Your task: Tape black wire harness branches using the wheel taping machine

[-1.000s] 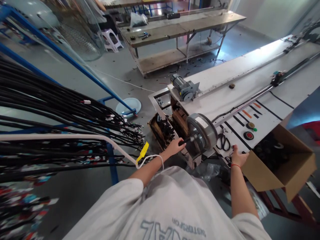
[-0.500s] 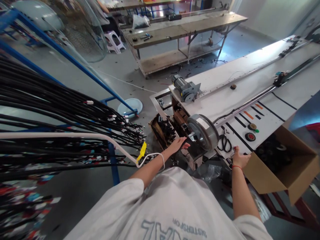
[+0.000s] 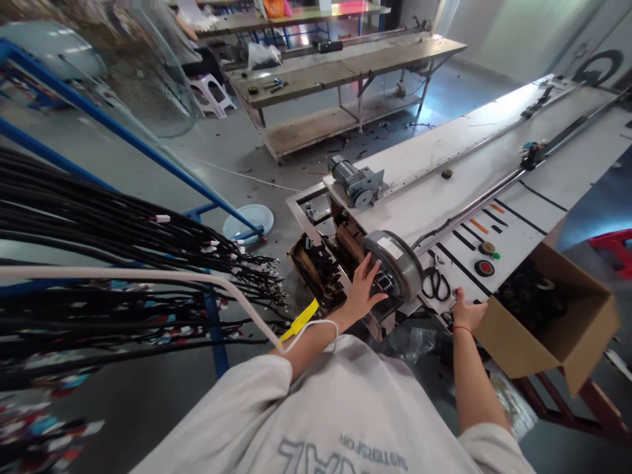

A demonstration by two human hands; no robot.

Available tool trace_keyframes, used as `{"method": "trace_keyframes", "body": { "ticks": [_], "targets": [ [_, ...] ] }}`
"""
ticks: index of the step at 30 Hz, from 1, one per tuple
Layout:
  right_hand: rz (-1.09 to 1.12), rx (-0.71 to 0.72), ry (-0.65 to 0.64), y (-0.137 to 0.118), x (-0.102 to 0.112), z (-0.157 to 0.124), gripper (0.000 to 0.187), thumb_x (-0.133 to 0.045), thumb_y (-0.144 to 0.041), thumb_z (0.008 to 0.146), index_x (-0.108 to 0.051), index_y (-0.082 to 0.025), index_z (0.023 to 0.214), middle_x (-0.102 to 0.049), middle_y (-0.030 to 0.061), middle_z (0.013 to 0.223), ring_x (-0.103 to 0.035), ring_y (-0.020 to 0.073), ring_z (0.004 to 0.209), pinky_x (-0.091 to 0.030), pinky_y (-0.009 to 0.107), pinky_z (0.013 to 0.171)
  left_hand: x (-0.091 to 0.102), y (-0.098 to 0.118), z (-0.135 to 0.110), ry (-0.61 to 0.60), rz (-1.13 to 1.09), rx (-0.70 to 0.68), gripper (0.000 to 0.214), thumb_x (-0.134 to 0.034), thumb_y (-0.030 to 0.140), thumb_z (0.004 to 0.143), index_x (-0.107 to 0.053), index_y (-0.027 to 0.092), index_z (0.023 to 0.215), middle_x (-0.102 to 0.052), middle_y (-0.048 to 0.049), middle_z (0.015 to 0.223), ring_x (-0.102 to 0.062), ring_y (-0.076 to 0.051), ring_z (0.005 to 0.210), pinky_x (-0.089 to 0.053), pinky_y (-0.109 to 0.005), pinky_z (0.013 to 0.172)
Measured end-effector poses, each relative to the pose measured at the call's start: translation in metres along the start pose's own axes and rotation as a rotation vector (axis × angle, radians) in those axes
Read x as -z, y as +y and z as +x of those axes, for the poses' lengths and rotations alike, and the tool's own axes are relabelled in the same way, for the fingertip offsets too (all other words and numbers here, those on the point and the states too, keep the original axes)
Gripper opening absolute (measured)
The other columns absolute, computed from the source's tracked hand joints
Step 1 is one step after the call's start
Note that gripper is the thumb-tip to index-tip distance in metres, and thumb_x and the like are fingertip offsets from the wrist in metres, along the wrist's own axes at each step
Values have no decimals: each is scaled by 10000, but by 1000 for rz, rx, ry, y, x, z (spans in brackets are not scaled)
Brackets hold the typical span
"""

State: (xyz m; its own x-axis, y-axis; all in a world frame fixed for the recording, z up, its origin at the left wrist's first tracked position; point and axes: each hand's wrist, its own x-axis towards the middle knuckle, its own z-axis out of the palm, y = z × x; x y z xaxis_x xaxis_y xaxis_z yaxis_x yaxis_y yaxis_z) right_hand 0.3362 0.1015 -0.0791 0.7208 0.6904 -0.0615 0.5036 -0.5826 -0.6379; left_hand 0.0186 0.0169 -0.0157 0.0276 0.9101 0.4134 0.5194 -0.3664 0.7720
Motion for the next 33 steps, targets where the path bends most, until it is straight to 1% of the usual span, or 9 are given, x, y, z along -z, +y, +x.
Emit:
{"method": "trace_keyframes", "body": {
  "ticks": [2,4,8,12,15,17,20,25,33],
  "targets": [
    [22,2,9,0,0,0,878,-654,-662,696,-416,-74,1303,-496,289,1296,-489,404,1206,-378,516,1019,-5,-3,-9,-2,-15,90,891,-547,623,849,-116,253,1536,-66,-182,1592,-191,-343,1446,-256,-540,1134],
    [39,6,11,0,1,0,883,-670,-647,686,-421,-62,1299,-505,291,1287,-489,404,1206,-377,504,1020,-5,-9,-21,-14,-74,234,941,-602,593,824,-120,184,1522,-199,-228,1541,-329,-329,1378,-344,-505,1082],
    [55,11,8,-1,3,-1,885,-667,-653,678,-437,-46,1280,-516,301,1269,-498,411,1188,-380,504,1008,7,-25,-45,-211,-103,527,496,-577,458,853,-538,137,1229,-652,-115,1049,-623,-229,937,-481,-377,881],
    [49,27,17,-1,3,-2,862,-650,-652,699,-431,-53,1279,-512,298,1271,-503,400,1178,-377,500,1010,25,-52,-63,-380,45,599,212,-587,366,811,-650,170,862,-666,-23,774,-612,-179,738,-462,-273,736],
    [33,25,8,1,3,-1,821,-648,-637,714,-437,-63,1260,-525,291,1252,-512,401,1164,-380,508,1002,39,-75,-79,-621,141,696,160,-665,332,714,-626,181,675,-613,6,613,-588,-171,630,-430,-242,640],
    [29,22,0,2,2,1,803,-648,-636,716,-439,-72,1248,-534,286,1241,-514,404,1162,-382,514,996,52,-85,-92,-687,181,739,176,-687,339,683,-610,188,634,-586,15,569,-580,-171,613,-416,-235,620],
    [28,21,-4,3,1,3,783,-660,-620,712,-446,-73,1231,-538,288,1236,-512,411,1168,-382,515,995,75,-86,-108,-585,182,730,257,-625,433,752,-628,180,706,-612,10,624,-584,-167,670,-420,-231,650],
    [25,12,-4,1,2,3,782,-661,-602,714,-441,-62,1235,-533,299,1242,-513,420,1169,-377,519,1000,103,-64,-120,-351,105,653,395,-463,513,868,-640,161,871,-656,-13,734,-587,-164,689,-433,-249,682],
    [53,27,6,3,1,4,764,-661,-615,701,-455,-86,1213,-553,275,1208,-524,407,1151,-395,506,988,84,-36,-94,-292,62,582,363,-412,469,921,-634,183,891,-690,-59,798,-640,-210,779,-453,-290,750]
  ]
}}
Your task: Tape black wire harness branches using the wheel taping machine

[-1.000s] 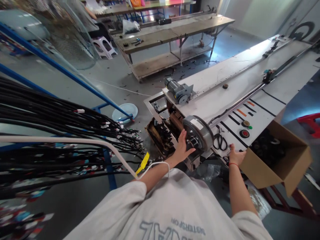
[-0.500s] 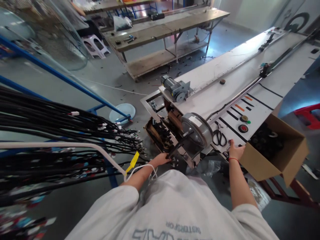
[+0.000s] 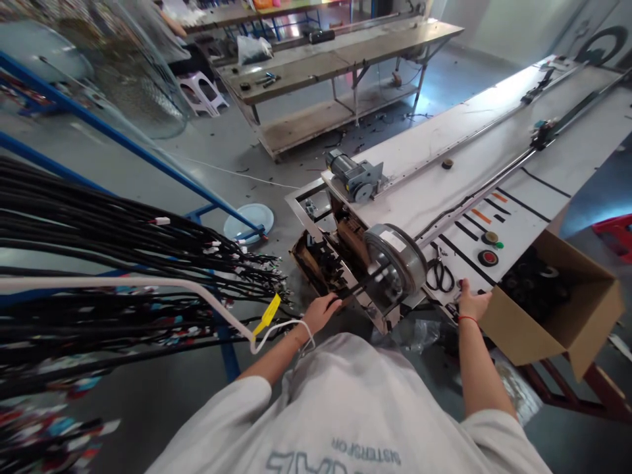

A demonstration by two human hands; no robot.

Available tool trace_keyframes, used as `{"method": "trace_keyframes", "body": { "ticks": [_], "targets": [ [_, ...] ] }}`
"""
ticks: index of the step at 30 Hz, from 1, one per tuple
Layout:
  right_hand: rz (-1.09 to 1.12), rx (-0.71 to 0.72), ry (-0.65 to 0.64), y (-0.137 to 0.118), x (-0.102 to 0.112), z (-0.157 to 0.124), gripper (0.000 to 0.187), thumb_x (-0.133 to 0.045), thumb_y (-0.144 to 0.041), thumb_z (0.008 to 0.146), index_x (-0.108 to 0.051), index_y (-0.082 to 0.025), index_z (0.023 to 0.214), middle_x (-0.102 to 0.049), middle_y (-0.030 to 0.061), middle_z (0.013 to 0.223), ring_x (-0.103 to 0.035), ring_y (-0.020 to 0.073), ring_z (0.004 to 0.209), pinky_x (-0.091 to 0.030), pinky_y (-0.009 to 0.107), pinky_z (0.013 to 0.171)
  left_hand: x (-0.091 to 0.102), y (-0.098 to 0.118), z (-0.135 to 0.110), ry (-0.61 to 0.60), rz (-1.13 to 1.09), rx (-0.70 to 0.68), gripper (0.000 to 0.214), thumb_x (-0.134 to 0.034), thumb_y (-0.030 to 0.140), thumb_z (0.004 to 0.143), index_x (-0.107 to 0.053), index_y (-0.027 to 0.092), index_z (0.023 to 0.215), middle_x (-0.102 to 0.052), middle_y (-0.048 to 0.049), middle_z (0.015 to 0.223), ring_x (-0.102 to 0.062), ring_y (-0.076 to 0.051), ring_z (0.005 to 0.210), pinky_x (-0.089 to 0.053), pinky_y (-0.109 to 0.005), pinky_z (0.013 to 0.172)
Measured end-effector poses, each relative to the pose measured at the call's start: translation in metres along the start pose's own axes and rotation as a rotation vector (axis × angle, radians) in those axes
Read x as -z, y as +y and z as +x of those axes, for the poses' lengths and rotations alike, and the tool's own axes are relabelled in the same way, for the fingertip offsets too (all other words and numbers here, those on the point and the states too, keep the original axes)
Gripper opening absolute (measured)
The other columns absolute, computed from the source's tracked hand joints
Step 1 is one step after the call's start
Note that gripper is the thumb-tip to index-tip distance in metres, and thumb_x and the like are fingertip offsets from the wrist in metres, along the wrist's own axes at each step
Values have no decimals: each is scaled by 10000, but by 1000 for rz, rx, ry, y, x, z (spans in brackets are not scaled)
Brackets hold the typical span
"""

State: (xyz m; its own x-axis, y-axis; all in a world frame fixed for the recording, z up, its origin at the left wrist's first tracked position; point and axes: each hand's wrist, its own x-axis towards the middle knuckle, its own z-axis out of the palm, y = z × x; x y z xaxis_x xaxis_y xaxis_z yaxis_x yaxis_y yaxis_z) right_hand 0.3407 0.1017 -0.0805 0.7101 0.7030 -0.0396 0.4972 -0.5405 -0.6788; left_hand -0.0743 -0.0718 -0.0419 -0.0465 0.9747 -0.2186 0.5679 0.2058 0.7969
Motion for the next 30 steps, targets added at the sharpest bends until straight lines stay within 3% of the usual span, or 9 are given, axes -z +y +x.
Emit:
{"method": "trace_keyframes", "body": {
  "ticks": [7,13,19,21,24,28,30],
  "targets": [
    [3,6,9,3,-2,2,776,-666,-619,697,-455,-83,1218,-551,274,1209,-530,401,1141,-397,501,989,-7,25,25,-3,-28,-25,388,-416,497,929,-638,182,891,-677,-47,792,-621,-199,782,-447,-277,747],
    [-10,-8,-27,0,1,2,803,-663,-609,711,-438,-54,1246,-531,301,1239,-514,412,1169,-390,506,992,-24,37,47,-8,-53,-109,383,-390,464,951,-625,176,856,-667,-36,768,-609,-176,728,-438,-264,726],
    [-25,-22,-10,-5,3,-5,839,-641,-631,724,-423,-51,1290,-498,309,1287,-487,422,1199,-374,522,1009,-39,48,64,23,-65,-51,349,-459,487,914,-609,176,862,-635,-7,656,-597,-171,645,-433,-260,662],
    [-47,-29,-16,-7,3,-6,834,-615,-631,748,-416,-41,1303,-491,314,1290,-486,425,1203,-376,527,1008,-41,41,64,19,-9,-66,347,-510,501,883,-608,174,822,-631,-5,660,-585,-164,634,-425,-254,645],
    [-51,-27,-26,-7,2,-7,808,-555,-639,788,-407,-37,1306,-487,317,1287,-483,424,1208,-376,532,1006,-39,11,52,-39,112,-61,308,-578,474,833,-621,171,795,-637,-7,698,-571,-154,640,-409,-241,629],
    [-32,-12,-19,-4,1,-4,858,-636,-652,715,-418,-50,1286,-491,315,1286,-484,432,1200,-379,536,1003,-26,-39,25,-127,192,97,276,-554,424,828,-627,164,771,-625,-6,677,-563,-155,645,-399,-233,625],
    [-30,-19,-22,-3,1,-3,845,-655,-639,706,-427,-55,1272,-500,314,1276,-494,432,1190,-383,541,999,-17,-54,12,-144,180,119,302,-536,447,832,-624,165,768,-625,-4,677,-560,-156,658,-402,-234,636]
  ]
}}
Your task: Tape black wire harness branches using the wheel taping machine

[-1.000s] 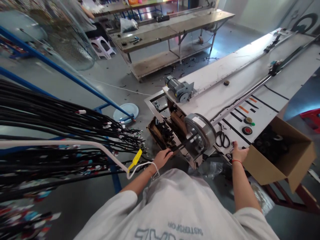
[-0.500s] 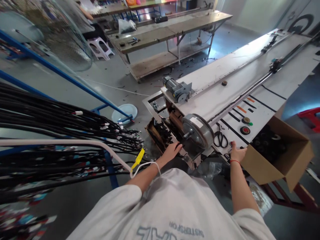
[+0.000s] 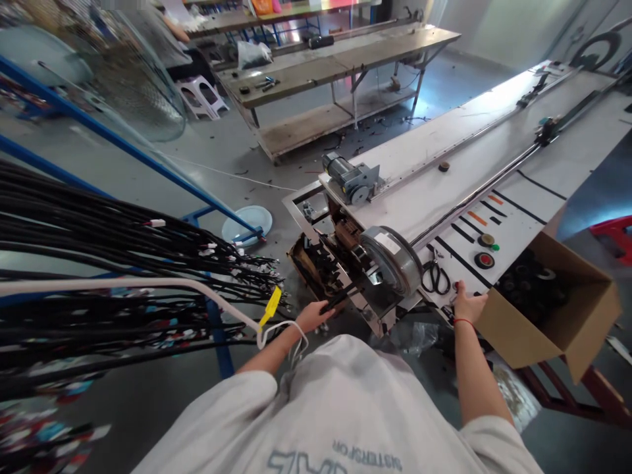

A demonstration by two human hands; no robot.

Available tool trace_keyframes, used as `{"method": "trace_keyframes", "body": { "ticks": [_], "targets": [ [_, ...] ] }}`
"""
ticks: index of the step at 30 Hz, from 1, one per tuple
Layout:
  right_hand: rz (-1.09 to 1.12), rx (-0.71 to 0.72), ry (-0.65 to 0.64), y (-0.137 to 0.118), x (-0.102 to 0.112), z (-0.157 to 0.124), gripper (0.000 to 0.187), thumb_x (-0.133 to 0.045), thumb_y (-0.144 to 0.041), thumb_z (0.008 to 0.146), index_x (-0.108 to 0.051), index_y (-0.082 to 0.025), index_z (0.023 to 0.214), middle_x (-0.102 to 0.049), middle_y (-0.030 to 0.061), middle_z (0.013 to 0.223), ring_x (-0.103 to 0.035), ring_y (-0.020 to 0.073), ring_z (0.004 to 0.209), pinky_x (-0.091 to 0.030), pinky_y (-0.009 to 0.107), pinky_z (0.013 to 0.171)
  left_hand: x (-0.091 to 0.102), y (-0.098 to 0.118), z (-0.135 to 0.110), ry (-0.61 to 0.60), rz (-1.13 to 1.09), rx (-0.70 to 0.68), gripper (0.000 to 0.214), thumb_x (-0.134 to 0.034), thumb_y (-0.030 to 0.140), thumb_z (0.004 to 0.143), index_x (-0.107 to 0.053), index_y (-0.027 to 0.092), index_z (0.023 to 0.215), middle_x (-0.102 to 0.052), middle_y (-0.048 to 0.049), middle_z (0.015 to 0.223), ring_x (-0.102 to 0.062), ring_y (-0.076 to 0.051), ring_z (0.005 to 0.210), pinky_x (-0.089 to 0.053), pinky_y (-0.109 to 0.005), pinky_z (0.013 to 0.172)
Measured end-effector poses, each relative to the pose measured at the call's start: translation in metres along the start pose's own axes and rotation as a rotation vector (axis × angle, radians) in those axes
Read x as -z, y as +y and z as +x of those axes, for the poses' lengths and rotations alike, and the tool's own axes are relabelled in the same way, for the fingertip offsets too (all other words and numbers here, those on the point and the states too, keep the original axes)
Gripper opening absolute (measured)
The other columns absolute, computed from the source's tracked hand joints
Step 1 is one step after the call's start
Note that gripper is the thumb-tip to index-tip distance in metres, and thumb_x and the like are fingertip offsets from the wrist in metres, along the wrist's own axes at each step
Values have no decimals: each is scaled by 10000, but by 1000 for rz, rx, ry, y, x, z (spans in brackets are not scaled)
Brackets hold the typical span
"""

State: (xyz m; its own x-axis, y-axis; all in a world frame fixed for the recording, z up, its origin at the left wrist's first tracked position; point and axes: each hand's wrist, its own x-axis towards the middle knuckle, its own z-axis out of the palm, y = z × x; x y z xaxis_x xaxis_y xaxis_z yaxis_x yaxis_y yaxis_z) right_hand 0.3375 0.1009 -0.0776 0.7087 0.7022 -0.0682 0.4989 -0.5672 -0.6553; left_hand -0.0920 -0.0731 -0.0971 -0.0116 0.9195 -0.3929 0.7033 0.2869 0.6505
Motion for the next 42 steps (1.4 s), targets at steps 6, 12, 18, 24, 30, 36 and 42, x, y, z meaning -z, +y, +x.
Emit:
{"method": "trace_keyframes", "body": {
  "ticks": [6,12,18,24,30,36,42],
  "targets": [
    [-5,-12,-14,-2,1,1,788,-665,-605,726,-429,-70,1254,-499,308,1274,-487,430,1209,-383,543,1011,19,9,-24,103,-100,-77,380,-443,499,891,-606,166,806,-624,-10,695,-564,-165,686,-408,-251,675],
    [13,26,-9,2,0,3,769,-659,-601,720,-425,-74,1229,-511,300,1254,-499,421,1195,-390,526,1005,19,46,-19,180,-170,-112,397,-397,494,926,-612,169,851,-652,-31,749,-597,-181,722,-428,-268,705],
    [18,44,7,8,-4,7,766,-644,-616,717,-438,-72,1214,-523,304,1236,-507,414,1184,-394,503,999,8,70,2,209,-210,-136,376,-415,470,938,-622,167,860,-657,-28,746,-599,-182,720,-446,-277,715],
    [48,56,19,9,-5,9,757,-652,-613,703,-452,-87,1209,-542,280,1229,-519,395,1166,-391,487,1004,-2,92,27,217,-237,-179,388,-404,471,950,-609,169,816,-645,-18,722,-584,-167,697,-442,-272,716],
    [28,38,12,5,-2,4,790,-634,-622,720,-446,-65,1248,-526,297,1257,-510,409,1183,-390,496,1002,-1,105,40,208,-266,-190,351,-393,457,955,-588,182,858,-622,-2,665,-579,-163,661,-424,-265,684],
    [-6,28,-8,3,-2,2,840,-583,-654,757,-398,-45,1305,-479,318,1303,-474,420,1225,-370,511,1017,3,111,42,139,-211,-229,354,-367,420,966,-582,183,813,-606,-4,644,-566,-156,628,-409,-258,657],
    [15,42,24,4,-2,2,834,-636,-678,687,-451,-83,1240,-522,294,1257,-501,413,1187,-396,498,993,6,87,30,54,-261,-223,417,-365,501,960,-594,169,855,-608,3,650,-568,-143,626,-412,-240,636]
  ]
}}
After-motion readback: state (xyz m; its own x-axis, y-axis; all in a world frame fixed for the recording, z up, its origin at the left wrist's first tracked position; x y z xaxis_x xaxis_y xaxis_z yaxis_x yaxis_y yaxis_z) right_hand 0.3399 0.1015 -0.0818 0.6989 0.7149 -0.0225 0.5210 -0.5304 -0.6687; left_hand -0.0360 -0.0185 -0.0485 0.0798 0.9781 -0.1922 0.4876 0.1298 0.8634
